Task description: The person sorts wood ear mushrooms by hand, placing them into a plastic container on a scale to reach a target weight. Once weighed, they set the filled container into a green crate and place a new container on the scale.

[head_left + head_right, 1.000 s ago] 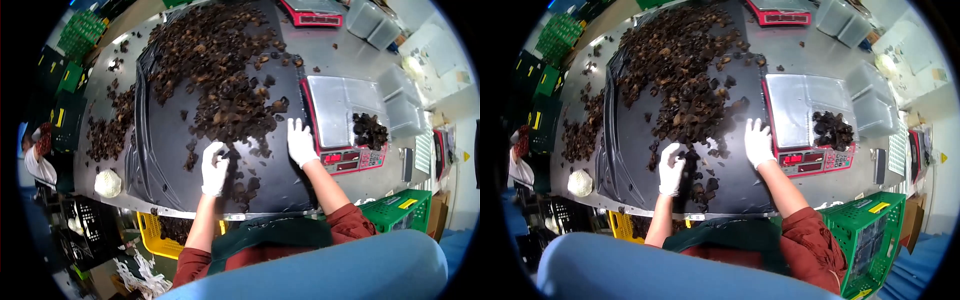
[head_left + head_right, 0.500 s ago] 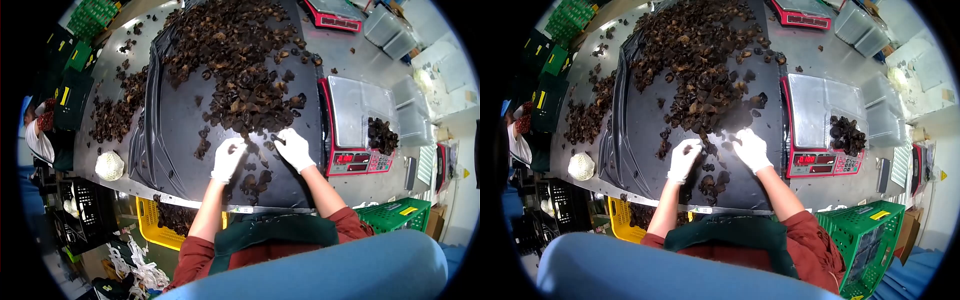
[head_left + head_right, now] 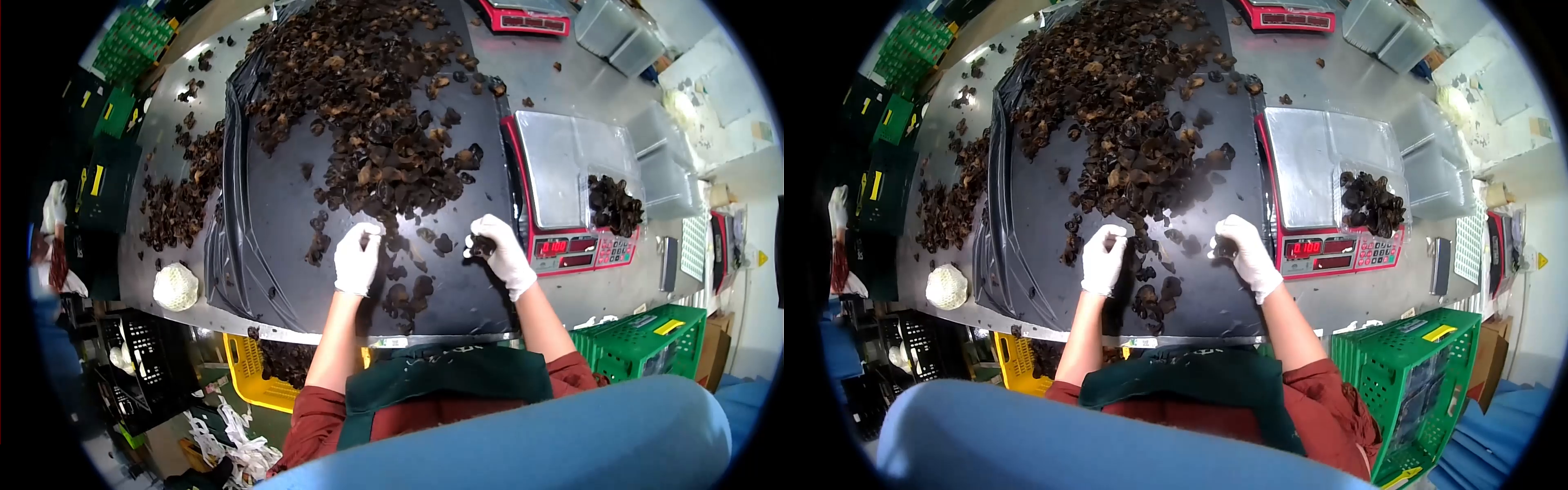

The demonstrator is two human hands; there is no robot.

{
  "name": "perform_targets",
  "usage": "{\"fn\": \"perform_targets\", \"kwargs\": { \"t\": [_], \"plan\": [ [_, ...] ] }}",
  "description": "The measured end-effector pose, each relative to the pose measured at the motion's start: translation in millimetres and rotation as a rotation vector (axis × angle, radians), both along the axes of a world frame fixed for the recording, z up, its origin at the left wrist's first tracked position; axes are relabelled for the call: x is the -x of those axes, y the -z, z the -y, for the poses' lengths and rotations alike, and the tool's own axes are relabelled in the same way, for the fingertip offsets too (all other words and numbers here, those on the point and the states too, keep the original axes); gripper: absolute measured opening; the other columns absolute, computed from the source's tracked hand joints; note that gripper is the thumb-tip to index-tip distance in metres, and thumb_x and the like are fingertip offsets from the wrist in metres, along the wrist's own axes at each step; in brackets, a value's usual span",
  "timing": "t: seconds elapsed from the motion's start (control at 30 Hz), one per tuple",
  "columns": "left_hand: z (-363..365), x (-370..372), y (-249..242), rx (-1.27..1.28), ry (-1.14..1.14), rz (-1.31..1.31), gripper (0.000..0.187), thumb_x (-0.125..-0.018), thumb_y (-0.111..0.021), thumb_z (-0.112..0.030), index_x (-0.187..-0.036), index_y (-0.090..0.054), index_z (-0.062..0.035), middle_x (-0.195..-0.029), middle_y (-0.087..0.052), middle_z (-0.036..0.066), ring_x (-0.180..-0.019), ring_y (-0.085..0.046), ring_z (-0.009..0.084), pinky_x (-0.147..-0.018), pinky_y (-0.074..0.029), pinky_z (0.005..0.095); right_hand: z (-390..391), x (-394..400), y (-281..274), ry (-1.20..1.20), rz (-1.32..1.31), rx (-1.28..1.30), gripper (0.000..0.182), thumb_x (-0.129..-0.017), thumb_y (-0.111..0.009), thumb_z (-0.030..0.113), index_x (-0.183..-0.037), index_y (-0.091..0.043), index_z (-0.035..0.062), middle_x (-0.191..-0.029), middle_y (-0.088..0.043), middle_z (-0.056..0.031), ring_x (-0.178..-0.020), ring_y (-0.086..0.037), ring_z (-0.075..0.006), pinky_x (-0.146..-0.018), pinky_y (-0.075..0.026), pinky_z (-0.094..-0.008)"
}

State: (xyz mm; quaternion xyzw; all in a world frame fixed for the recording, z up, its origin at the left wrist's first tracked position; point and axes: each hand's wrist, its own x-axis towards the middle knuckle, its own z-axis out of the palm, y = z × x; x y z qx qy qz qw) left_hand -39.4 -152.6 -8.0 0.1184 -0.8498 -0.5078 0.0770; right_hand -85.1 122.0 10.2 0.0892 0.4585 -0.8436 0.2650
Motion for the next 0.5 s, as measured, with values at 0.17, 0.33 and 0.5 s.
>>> {"fn": "perform_targets", "kwargs": {
  "t": [0.17, 0.33, 0.5],
  "plan": [
    [3.4, -3.0, -10.7, 0.254, 0.042, -0.165, 0.017, -0.076, -0.070, -0.009, -0.092, -0.068, -0.0059, -0.084, -0.069, 0.012, -0.071, -0.066, 0.0263, -0.067, -0.052, 0.0352, 33.0, -4.7, 19.7, -0.142, -0.705, -1.040, 0.019, -0.083, -0.062, 0.019, -0.093, -0.055, 0.0044, -0.085, -0.057, -0.0121, -0.078, -0.062, -0.0270, -0.071, -0.051, -0.0361],
    [-23.2, -9.4, -8.5, 0.673, 0.299, -0.080, 0.035, -0.075, -0.072, -0.025, -0.105, -0.063, -0.0094, -0.100, -0.060, 0.010, -0.094, -0.057, 0.0307, -0.081, -0.047, 0.0388, 43.1, -5.6, 28.7, -0.416, -0.868, -1.317, 0.024, -0.083, -0.064, 0.029, -0.096, -0.061, 0.0091, -0.098, -0.057, -0.0152, -0.084, -0.062, -0.0348, -0.076, -0.051, -0.0434],
    [-34.8, -12.5, 1.2, 0.497, 0.331, -0.074, 0.020, -0.074, -0.067, -0.016, -0.089, -0.058, -0.0067, -0.085, -0.058, 0.013, -0.081, -0.059, 0.0321, -0.074, -0.048, 0.0401, 40.4, 17.1, 24.6, -0.038, -0.881, -1.093, 0.014, -0.082, -0.062, 0.016, -0.094, -0.059, 0.0091, -0.087, -0.057, -0.0140, -0.078, -0.060, -0.0366, -0.070, -0.051, -0.0425]
  ]
}}
